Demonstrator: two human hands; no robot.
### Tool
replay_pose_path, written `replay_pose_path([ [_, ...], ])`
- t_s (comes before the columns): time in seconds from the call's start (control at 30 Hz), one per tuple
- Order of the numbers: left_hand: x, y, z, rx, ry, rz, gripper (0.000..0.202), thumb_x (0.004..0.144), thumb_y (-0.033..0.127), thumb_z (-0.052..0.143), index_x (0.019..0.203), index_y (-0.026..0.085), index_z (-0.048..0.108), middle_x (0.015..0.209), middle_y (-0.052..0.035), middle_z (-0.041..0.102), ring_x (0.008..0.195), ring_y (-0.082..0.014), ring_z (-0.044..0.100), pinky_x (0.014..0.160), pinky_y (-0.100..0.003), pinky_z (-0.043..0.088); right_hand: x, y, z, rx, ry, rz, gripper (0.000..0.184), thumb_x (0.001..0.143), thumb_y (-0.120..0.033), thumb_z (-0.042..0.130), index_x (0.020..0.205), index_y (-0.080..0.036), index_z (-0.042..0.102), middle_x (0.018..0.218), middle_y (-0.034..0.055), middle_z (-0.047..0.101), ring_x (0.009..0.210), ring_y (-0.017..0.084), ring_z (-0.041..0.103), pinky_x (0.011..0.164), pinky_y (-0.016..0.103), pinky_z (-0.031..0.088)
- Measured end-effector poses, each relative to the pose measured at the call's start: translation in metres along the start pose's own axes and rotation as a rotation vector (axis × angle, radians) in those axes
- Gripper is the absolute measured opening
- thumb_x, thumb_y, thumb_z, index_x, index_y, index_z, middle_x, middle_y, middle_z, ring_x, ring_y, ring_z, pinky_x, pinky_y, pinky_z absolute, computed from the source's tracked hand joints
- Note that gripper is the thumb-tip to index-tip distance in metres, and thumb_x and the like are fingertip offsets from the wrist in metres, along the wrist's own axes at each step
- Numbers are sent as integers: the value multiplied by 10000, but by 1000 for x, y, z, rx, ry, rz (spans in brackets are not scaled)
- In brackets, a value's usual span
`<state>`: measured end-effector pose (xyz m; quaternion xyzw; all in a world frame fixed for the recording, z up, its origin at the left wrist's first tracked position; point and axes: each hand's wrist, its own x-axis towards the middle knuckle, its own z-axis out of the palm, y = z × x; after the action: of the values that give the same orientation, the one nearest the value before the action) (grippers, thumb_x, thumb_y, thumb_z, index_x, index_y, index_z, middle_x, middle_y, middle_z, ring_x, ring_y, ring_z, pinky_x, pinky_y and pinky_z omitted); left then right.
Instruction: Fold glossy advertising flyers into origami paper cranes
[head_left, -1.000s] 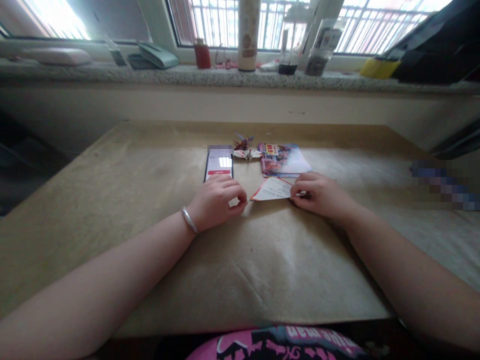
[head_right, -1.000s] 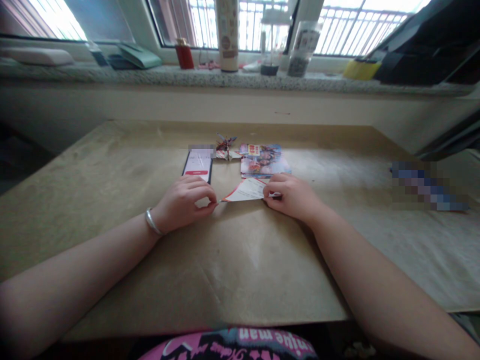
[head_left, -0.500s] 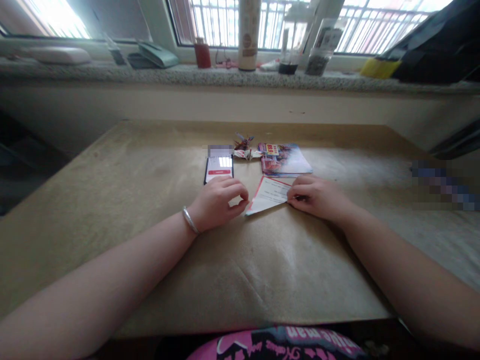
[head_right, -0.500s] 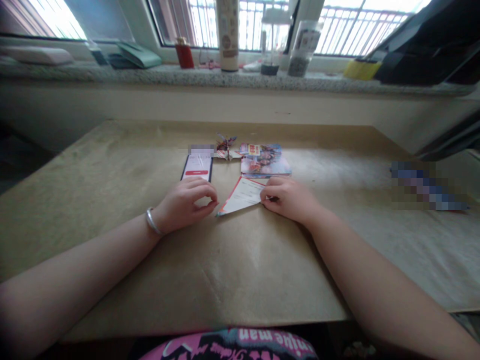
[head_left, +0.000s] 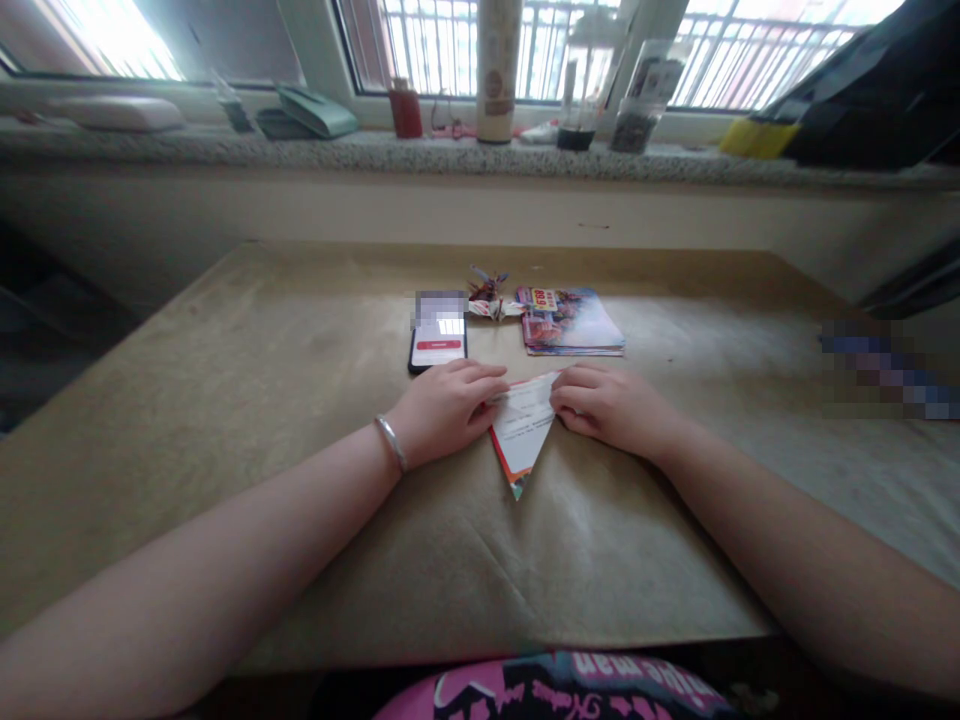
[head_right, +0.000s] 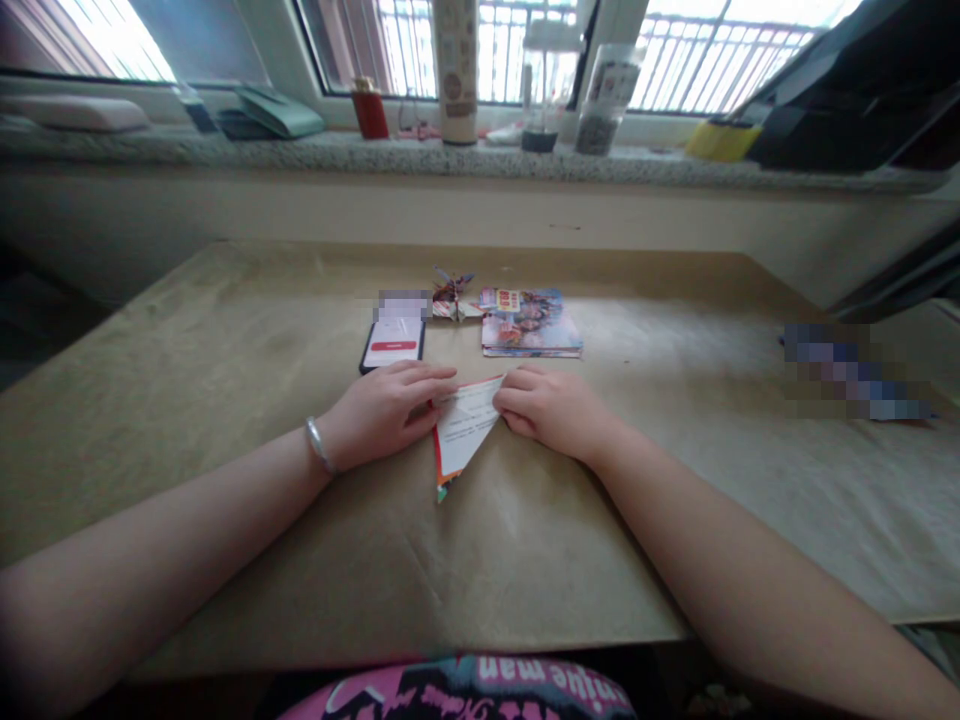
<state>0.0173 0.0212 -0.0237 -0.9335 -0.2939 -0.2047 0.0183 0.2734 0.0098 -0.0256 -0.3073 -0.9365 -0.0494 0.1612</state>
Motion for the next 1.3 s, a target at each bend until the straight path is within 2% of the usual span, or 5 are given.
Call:
replay_pose_path([
  [0.4,-1,-1,-10,-101,-172,99,346,858,398,534,1122,199,639,1060,-82,639,961,-207,568,858,-354,453,-1,1,-3,-55,-14,43,187,899,-252,474,850,-205,648,873,51,681,839,191,581,731,300,443],
  [0.63,0,6,-17,-24,-242,103,397,815,460,571,1124,222,645,969,-76,597,883,-205,542,796,-341,430,-2,5,0,170,-2,111,136,860,-178,522,880,-208,653,1031,48,703,984,187,606,883,323,467],
  [0.93,0,12,-14,150,-237,131,416,896,504,468,1152,209,609,990,-85,608,882,-211,544,737,-322,422,-5,-2,-7,278,56,296,136,858,-252,548,917,-212,663,986,63,703,929,200,629,858,365,494],
  [1.13,2,14,-11,130,-148,100,385,902,499,444,938,195,678,872,-70,624,777,-186,543,668,-308,403,2,-22,-13,337,-67,167,221,831,-359,609,982,-204,655,1040,85,676,972,210,596,864,365,482],
  [1.3,3,14,-12,98,-118,87,342,888,447,467,878,187,689,823,-63,627,745,-179,544,662,-306,403,7,-34,-17,243,-103,204,273,781,-419,652,950,-205,671,1015,82,679,945,232,588,844,383,471],
])
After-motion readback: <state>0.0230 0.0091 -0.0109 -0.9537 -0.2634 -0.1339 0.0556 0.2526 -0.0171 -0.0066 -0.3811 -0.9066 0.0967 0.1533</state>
